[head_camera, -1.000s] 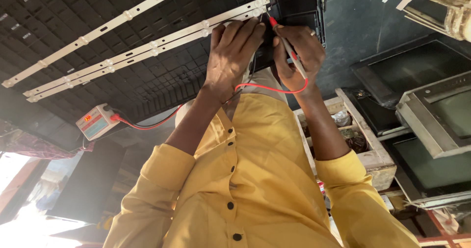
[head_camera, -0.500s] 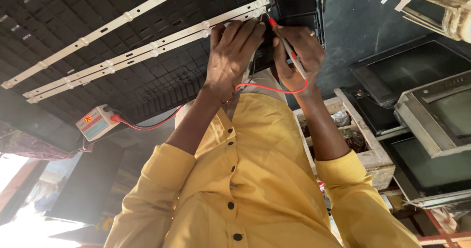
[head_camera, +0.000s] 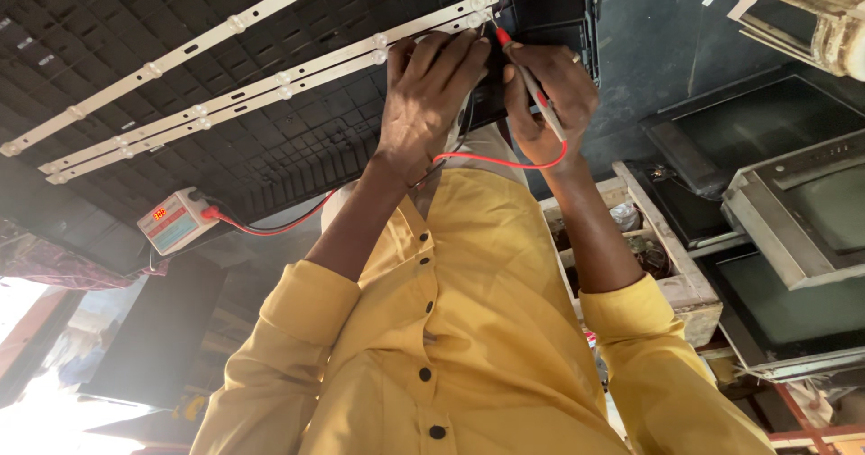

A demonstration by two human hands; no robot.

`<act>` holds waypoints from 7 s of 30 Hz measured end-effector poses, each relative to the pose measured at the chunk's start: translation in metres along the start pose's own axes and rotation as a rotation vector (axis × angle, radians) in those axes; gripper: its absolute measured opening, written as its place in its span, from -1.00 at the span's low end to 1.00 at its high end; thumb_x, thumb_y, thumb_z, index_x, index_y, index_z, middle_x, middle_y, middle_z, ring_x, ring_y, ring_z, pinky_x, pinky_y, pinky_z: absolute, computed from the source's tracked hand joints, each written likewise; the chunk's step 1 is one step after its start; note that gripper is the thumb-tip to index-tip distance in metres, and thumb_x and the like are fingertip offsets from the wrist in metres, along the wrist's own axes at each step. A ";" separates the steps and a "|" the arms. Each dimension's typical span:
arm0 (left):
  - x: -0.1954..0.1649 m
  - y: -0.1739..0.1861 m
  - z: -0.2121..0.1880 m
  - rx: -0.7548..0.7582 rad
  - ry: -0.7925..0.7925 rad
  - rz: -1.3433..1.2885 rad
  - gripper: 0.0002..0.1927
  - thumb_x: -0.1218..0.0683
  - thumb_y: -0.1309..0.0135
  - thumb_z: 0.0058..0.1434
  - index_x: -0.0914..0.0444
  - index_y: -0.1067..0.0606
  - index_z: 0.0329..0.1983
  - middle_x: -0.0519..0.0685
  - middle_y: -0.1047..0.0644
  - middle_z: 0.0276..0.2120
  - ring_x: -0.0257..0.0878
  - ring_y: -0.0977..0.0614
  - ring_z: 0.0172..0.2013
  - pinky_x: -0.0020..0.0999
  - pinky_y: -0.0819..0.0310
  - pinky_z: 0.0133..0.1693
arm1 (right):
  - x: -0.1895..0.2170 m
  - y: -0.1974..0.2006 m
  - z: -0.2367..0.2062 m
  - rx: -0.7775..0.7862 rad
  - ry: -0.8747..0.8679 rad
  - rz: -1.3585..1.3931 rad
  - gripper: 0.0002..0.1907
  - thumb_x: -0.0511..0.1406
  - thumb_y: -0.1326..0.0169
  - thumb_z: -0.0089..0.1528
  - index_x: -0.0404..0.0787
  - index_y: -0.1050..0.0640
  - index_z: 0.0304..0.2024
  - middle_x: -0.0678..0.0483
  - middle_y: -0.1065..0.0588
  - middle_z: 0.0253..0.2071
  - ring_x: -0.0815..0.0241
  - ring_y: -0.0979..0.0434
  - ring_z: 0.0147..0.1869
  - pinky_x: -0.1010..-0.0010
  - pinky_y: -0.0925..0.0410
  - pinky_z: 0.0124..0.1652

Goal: The person tests LED backlight strips inside a television panel using a handheld LED tester. They touch the tester probes to the strip terminals, lift and reposition the strips in the panel, and probe different strips one at a time, with some strips lighting up when probed.

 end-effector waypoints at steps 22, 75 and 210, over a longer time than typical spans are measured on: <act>0.002 -0.003 0.000 -0.049 0.013 0.018 -0.63 0.08 -0.15 0.42 0.21 -0.43 0.25 -0.08 -0.54 0.13 -0.18 -0.55 0.07 0.02 -0.28 0.18 | 0.001 -0.002 -0.001 0.017 0.013 0.001 -0.80 -0.59 -0.18 0.27 -0.41 -0.57 -0.05 -0.16 -0.60 -0.09 -0.09 -0.65 -0.07 0.23 -0.49 -0.07; 0.029 -0.074 -0.029 -0.136 0.064 0.101 -0.52 0.01 -0.16 0.25 0.07 -0.37 0.23 -0.22 -0.41 0.07 -0.26 -0.42 0.19 0.21 -0.28 0.28 | -0.011 -0.024 -0.027 0.219 0.018 0.093 -0.87 -0.47 -0.02 0.60 -0.53 -0.52 0.06 -0.14 -0.59 -0.09 0.16 -0.66 -0.03 0.44 -0.52 -0.02; 0.002 0.005 -0.007 -0.190 0.036 -0.162 -0.64 0.12 -0.20 0.33 0.22 -0.52 0.18 -0.03 -0.55 0.11 -0.09 -0.51 0.21 -0.05 -0.27 0.30 | 0.016 0.000 0.001 0.061 -0.046 -0.024 -0.80 -0.51 -0.15 0.34 -0.34 -0.57 0.02 -0.13 -0.59 -0.11 0.02 -0.66 -0.13 0.33 -0.49 -0.09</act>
Point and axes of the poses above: each hand's wrist, its own z-axis towards the middle knuckle, its own y-axis out of the back of the hand, x = y × z, the point moved 1 cm from there along z, towards the middle knuckle
